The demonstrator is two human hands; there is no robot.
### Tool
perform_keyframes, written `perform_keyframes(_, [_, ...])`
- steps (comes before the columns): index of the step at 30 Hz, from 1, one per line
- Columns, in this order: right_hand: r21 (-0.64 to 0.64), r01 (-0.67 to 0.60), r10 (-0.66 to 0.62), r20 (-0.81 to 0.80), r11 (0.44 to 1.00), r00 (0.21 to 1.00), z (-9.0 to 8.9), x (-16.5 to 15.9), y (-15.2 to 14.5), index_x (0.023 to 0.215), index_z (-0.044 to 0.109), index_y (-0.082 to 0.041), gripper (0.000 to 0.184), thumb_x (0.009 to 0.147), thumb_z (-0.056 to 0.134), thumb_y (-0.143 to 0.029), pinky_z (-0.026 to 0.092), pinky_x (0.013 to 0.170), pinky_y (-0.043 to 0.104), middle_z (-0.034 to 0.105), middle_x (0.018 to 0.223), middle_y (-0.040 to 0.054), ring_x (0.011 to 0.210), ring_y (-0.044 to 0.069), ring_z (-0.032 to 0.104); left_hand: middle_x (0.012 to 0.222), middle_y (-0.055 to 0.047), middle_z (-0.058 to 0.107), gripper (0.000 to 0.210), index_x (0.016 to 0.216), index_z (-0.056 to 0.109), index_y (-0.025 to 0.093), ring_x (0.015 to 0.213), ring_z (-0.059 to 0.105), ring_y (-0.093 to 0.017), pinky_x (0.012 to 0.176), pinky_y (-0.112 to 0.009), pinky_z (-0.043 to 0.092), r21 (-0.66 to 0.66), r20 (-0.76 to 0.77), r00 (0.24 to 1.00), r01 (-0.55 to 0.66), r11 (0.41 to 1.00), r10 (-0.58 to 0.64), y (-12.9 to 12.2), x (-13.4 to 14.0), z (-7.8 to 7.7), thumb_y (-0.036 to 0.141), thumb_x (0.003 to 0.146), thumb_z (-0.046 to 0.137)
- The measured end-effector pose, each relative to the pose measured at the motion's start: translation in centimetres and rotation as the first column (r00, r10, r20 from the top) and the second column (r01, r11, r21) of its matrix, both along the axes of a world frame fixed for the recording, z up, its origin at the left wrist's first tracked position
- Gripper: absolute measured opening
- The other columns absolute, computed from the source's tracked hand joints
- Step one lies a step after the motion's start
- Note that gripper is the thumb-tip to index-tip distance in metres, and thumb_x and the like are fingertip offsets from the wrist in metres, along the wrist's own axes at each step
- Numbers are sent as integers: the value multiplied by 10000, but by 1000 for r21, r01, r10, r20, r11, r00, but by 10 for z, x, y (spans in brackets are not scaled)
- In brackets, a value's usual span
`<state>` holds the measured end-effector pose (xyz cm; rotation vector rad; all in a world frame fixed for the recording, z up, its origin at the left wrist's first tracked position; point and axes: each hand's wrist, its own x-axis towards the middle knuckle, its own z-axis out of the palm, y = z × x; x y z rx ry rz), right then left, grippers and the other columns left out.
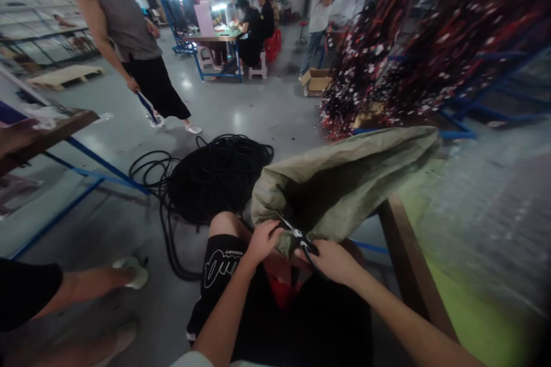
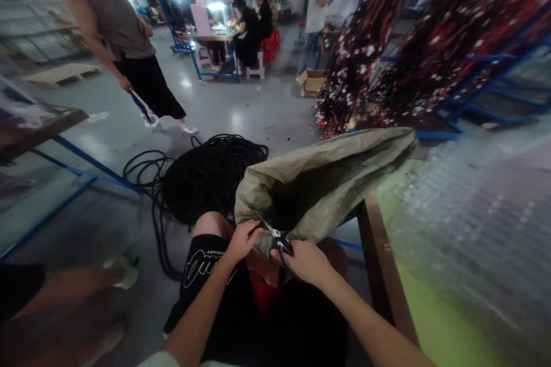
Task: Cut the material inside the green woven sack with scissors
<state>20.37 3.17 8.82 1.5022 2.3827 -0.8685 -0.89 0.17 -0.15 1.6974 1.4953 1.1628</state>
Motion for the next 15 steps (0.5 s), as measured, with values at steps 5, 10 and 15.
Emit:
perform_keyframes(5, [25,31,-32,30,999,999,5,-4,1,815,674,-174,551,882,436,-666,409,612,281,702,814,118,778,269,671,1031,-127,679,332,1100,659,156,959,617,-231,873,-366,466,12,-10,999,-45,999,45,4,1,-7,374,936,469])
perform_keyframes(10, [13,21,-20,-48,1000,999,3,1,2,898,657,-181,546,849,470,-692,401,592,271,706,862,99,776,257,670,801,-61,632,399,948,657,144,745,566,-166,739,-292,447,-91,114,991,87,992,-76,2,1,-1,443,959,392])
perform_keyframes(15, [39,22,-21,-23,999,1000,7,-4,1,778,677,-189,579,884,410,-692,391,589,271,698,776,102,765,260,670,570,28,436,552,857,604,140,540,403,-107,557,-224,355,-300,434,901,173,938,-27,0,-6,2,600,935,310])
